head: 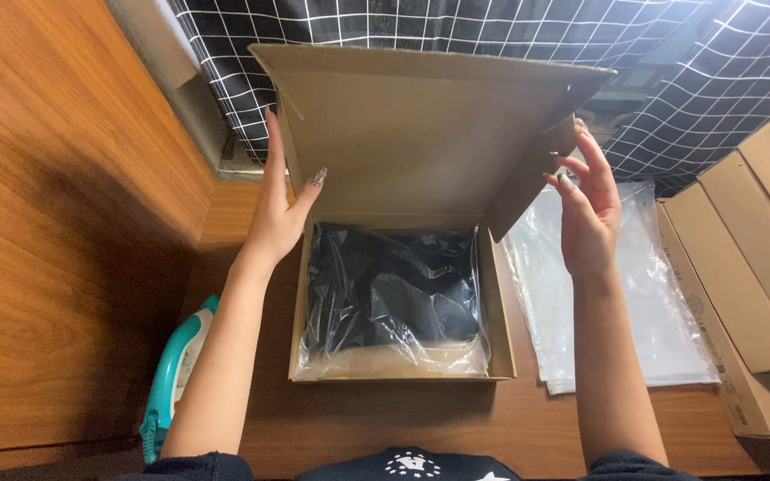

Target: The person opens a cardboard box, removes a plastic-wrapped black t-shirt, and places it on a wooden table. They unwrap the t-shirt, unfold it, and then hang it on a hanger on a nearby clothing rack.

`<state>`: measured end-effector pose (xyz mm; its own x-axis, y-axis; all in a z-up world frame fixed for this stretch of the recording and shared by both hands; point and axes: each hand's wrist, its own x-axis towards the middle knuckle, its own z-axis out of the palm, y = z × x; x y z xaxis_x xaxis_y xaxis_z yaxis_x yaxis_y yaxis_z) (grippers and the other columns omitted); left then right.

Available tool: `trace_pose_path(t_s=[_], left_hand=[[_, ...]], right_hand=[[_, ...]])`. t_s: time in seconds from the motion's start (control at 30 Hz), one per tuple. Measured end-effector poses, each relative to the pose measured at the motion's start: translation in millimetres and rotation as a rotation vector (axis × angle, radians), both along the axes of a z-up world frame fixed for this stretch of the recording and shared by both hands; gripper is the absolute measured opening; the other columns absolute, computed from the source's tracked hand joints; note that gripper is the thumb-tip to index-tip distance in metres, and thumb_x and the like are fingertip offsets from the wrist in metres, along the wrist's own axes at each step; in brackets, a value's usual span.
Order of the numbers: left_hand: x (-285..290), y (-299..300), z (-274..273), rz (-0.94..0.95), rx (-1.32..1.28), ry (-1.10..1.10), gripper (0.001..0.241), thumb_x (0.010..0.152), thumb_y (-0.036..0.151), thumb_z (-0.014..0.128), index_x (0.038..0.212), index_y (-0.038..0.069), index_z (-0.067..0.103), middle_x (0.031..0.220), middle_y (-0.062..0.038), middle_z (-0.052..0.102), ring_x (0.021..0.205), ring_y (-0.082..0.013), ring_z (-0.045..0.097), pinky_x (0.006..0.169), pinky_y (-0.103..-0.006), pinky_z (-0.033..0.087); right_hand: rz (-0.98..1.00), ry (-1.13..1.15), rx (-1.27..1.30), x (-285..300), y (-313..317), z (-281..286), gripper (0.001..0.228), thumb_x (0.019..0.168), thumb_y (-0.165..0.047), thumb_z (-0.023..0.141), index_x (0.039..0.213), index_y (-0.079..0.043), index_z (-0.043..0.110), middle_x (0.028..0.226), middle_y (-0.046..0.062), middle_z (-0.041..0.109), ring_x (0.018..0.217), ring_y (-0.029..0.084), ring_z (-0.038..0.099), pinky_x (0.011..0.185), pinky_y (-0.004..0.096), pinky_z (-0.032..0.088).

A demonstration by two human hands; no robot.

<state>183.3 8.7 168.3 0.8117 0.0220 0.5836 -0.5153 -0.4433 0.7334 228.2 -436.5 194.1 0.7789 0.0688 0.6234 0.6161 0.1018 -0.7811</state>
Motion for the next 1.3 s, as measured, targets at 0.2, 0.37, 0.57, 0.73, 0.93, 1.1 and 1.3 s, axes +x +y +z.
trace_pose_path(t_s=[0.2,0.37,0.57,0.73,0.93,1.1,1.3], left_hand=[[57,14,-35,0.015,0.086,0.122,0.094,0.125,0.009,0.059,0.190,0.018,-0.009,0.197,-0.025,-0.006,0.179,-0.0543,0.006,0.144,-0.0756,0.013],[73,20,-76,0.010,0.064,0.281,0.100,0.120,0.006,0.060,0.189,0.021,-0.011,0.197,-0.026,-0.001,0.176,-0.0575,0.013,0.141,-0.0782,0.018],[57,9,-89,0.079,0.023,0.482,0.101,0.117,0.013,0.064,0.188,0.026,-0.006,0.190,-0.035,0.022,0.169,-0.0625,0.030,0.138,-0.0769,0.030],[36,19,-138,0.139,-0.024,0.530,0.099,0.115,0.021,0.069,0.190,0.019,0.006,0.190,-0.034,0.024,0.170,-0.0590,0.032,0.137,-0.0724,0.033],[-42,7,-173,0.252,-0.147,0.769,0.091,0.113,0.019,0.065,0.190,0.014,0.017,0.185,-0.033,0.033,0.169,-0.0513,0.039,0.136,-0.0676,0.039],[-83,4,-225,0.305,-0.087,0.942,0.077,0.115,0.032,0.061,0.186,0.015,0.035,0.185,-0.025,0.042,0.169,-0.0443,0.043,0.138,-0.0590,0.040],[-85,5,-268,0.376,-0.070,0.926,0.065,0.122,0.042,0.049,0.178,0.010,0.048,0.174,-0.030,0.057,0.159,-0.0503,0.055,0.132,-0.0626,0.046]], right_hand=[[-0.093,0.053,-0.091,50,6,-21,0.069,0.122,-0.005,0.066,0.185,-0.015,0.041,0.191,0.009,0.036,0.150,0.020,0.054,0.124,0.039,0.055],[-0.145,0.201,-0.185,85,4,-94,0.074,0.114,-0.005,0.075,0.182,-0.015,0.046,0.182,0.011,0.049,0.141,0.021,0.059,0.115,0.036,0.058],[-0.247,0.324,-0.264,79,10,-140,0.066,0.111,-0.009,0.081,0.173,-0.019,0.060,0.175,0.007,0.055,0.129,0.015,0.063,0.107,0.032,0.059],[-0.420,0.228,-0.282,46,14,-149,0.054,0.115,-0.008,0.078,0.166,-0.019,0.065,0.174,0.006,0.049,0.126,0.017,0.065,0.103,0.035,0.061],[-0.444,0.487,-0.398,-47,30,-197,0.050,0.110,-0.008,0.078,0.158,0.000,0.068,0.155,0.030,0.068,0.139,0.049,0.071,0.112,0.055,0.060],[-0.360,1.040,-0.691,-68,20,-255,0.091,0.107,-0.049,0.081,0.178,-0.002,0.049,0.173,0.033,0.056,0.160,0.047,0.055,0.129,0.061,0.048],[-0.380,1.124,-0.753,-62,27,-258,0.113,0.104,-0.068,0.077,0.181,0.005,0.039,0.176,0.035,0.052,0.166,0.048,0.048,0.134,0.063,0.041]])
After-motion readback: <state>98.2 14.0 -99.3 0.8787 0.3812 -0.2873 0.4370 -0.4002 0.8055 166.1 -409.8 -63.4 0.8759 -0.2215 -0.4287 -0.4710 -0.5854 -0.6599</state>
